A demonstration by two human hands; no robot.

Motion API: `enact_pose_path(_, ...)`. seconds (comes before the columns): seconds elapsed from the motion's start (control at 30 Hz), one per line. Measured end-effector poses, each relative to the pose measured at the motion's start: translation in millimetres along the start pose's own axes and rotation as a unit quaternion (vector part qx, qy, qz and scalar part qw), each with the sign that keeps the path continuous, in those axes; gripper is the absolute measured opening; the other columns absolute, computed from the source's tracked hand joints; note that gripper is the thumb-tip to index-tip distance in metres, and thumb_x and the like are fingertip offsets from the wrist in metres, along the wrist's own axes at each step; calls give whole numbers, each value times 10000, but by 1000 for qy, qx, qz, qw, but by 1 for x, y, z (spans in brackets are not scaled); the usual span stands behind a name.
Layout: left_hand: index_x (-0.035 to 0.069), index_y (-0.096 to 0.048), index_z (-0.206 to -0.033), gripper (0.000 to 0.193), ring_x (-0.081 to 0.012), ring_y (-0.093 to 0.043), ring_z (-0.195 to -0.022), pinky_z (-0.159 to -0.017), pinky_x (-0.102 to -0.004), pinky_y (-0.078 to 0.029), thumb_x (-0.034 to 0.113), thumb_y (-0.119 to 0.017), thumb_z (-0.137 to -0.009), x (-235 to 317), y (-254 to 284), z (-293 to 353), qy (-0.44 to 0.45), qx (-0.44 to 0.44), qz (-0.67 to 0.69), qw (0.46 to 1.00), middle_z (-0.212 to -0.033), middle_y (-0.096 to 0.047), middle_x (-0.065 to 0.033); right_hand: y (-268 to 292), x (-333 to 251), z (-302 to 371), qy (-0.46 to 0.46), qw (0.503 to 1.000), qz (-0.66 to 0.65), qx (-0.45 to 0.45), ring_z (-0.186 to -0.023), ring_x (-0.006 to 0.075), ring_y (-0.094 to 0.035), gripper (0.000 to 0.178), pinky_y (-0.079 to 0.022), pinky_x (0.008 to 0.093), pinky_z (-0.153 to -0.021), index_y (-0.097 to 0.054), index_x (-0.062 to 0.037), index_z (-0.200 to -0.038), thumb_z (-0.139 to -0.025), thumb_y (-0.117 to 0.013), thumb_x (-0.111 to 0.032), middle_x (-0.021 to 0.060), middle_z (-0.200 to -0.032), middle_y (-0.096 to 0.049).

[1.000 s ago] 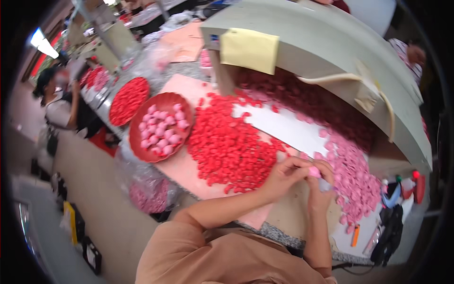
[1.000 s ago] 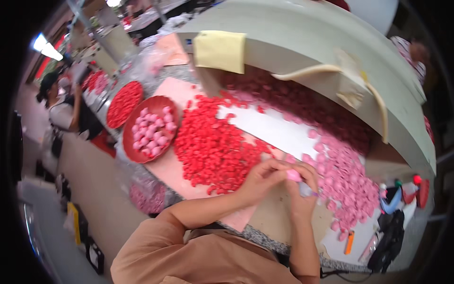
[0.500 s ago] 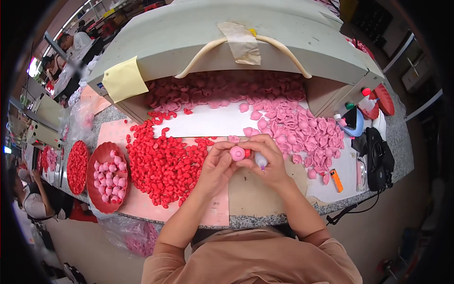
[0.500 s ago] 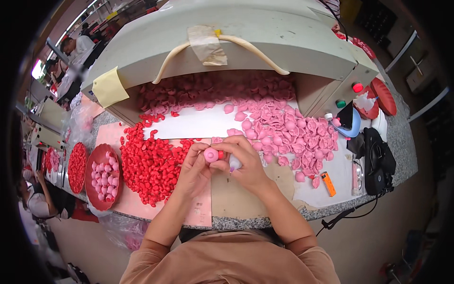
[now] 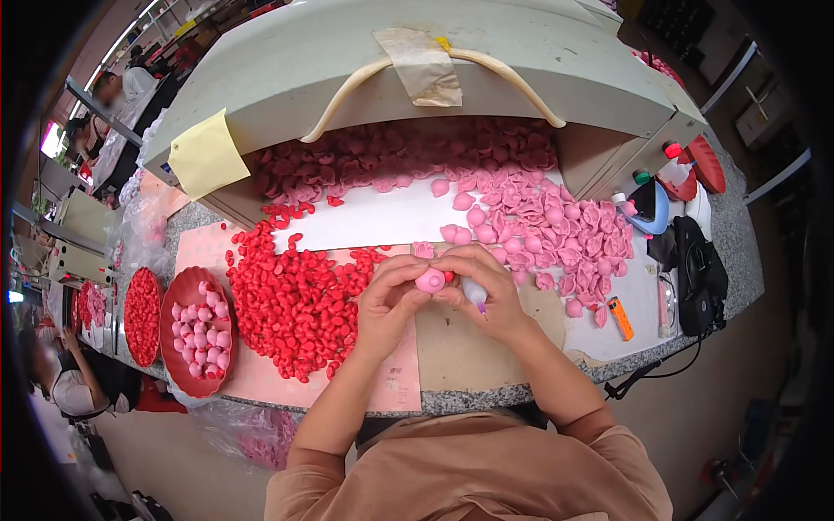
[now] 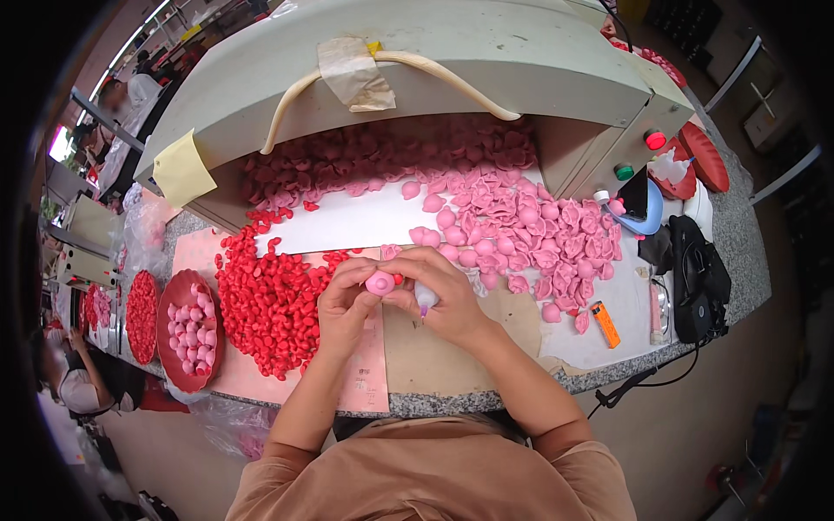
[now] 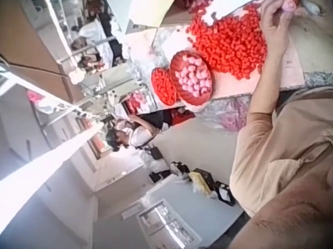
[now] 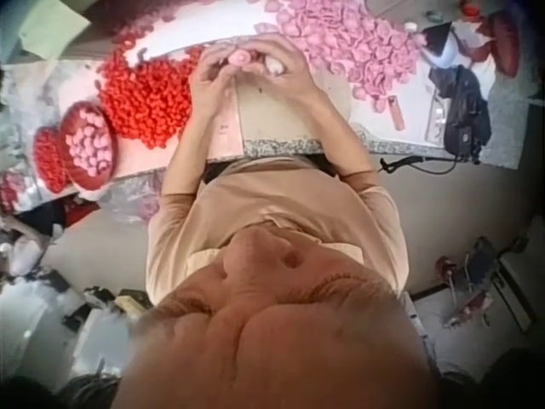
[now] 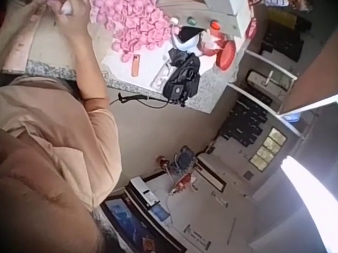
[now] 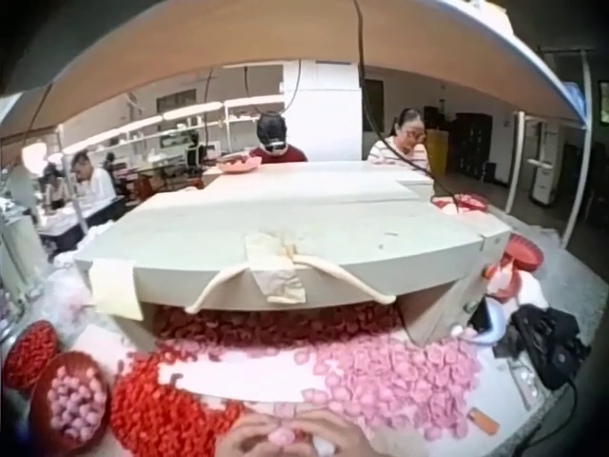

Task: Manually assembling small pink and white plastic toy components at a factory workbench.

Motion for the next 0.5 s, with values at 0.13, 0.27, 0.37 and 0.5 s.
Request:
enact_pose_path(0.13,37,-603,-1079,294,-181,-510,-1062,-902,-301,-441,-38,-629,-796,7,-2,0,-28,6,-35,999,-1130,-514,-79,-1,-2,1,16,999,30,9,-919,219,-572,328,-470,312,-786,-605,-27,-1063,-757,-705,-87,107,-1013,-585)
enact_pose_path(0.27,44,-605,-1078,290,-183,-516,-1049,-887,-294,-445,-28,-633,-799,10,-5,1,-30,10,-24,999,-1117,-516,-80,-2,-2,3,31,998,41,20,-918,224,-574,334,-470,316,-788,-597,-26,-1066,-758,-706,-96,114,-1004,-590)
enact_pose_path(0.37,43,-605,-1075,284,-183,-518,-1042,-882,-291,-448,-23,-635,-800,11,-5,2,-34,11,-18,999,-1110,-518,-80,-4,-2,3,41,998,54,17,-933,224,-569,345,-469,314,-788,-594,-22,-1065,-751,-712,-102,115,-1015,-584)
enact_pose_path(0.5,25,-599,-1074,278,-175,-519,-1025,-861,-282,-458,-21,-636,-802,13,-4,0,-17,32,-45,998,-1116,-497,-82,-7,5,6,7,1000,24,16,-955,200,-556,332,-465,308,-796,-589,-21,-1072,-771,-699,-108,102,-1058,-568)
Point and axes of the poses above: each hand's wrist, its own z-axis away from the middle knuckle, its own y-axis out of the back of the hand, x = y × z, the point moved 5 cm from there along -z, towards the middle knuckle
